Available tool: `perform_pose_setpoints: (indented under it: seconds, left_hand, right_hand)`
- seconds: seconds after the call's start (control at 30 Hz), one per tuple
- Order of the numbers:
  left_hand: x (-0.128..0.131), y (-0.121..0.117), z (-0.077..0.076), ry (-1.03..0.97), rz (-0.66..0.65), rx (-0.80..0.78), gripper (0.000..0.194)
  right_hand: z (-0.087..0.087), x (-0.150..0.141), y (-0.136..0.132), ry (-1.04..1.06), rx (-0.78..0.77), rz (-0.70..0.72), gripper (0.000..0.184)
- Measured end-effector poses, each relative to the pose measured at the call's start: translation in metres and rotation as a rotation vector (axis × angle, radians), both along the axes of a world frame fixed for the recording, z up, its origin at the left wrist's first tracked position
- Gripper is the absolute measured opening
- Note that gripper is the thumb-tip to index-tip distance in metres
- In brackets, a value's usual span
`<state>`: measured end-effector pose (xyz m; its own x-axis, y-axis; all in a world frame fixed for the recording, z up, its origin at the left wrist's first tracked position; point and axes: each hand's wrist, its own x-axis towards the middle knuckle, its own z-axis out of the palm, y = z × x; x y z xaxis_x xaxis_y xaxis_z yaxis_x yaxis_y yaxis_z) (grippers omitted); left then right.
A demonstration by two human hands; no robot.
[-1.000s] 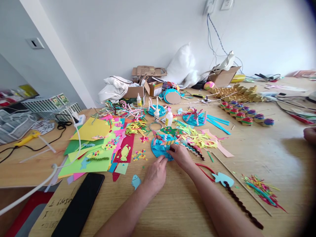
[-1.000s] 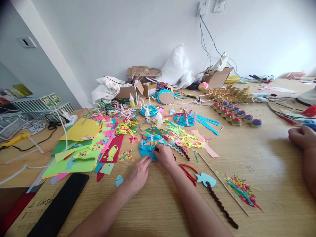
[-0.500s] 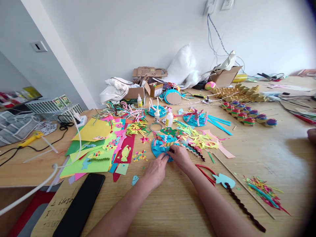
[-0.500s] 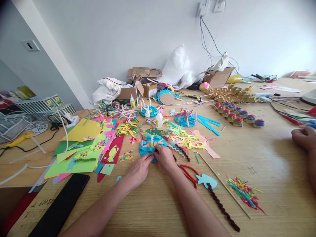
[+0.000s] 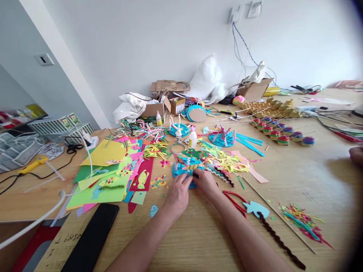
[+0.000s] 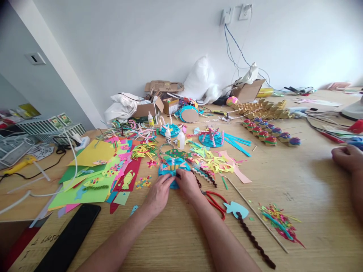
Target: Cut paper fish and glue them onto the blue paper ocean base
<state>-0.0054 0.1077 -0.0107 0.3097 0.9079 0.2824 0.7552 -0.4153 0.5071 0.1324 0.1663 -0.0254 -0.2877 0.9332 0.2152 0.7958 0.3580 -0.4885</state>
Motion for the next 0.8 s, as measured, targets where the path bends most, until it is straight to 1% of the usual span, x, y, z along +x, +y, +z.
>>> perform_pose_setpoints:
  seconds: [0.13, 0.47, 0.8]
  left_hand:
    - [-0.001, 0.004, -0.001, 0.006, -0.037, 0.019, 0.046]
    - [0.0, 0.013, -0.001, 0.01, -0.069, 0.002, 0.049]
    - [-0.001, 0.019, -0.012, 0.08, -0.075, 0.068, 0.047]
  right_hand:
    - [0.002, 0.0, 0.0, 0.004, -0.009, 0.006, 0.015]
    - [0.001, 0.002, -0.001, -0.021, -0.02, 0.0, 0.016]
    - [0.002, 0.002, 0.0, -0.064, -0.04, 0.003, 0.018]
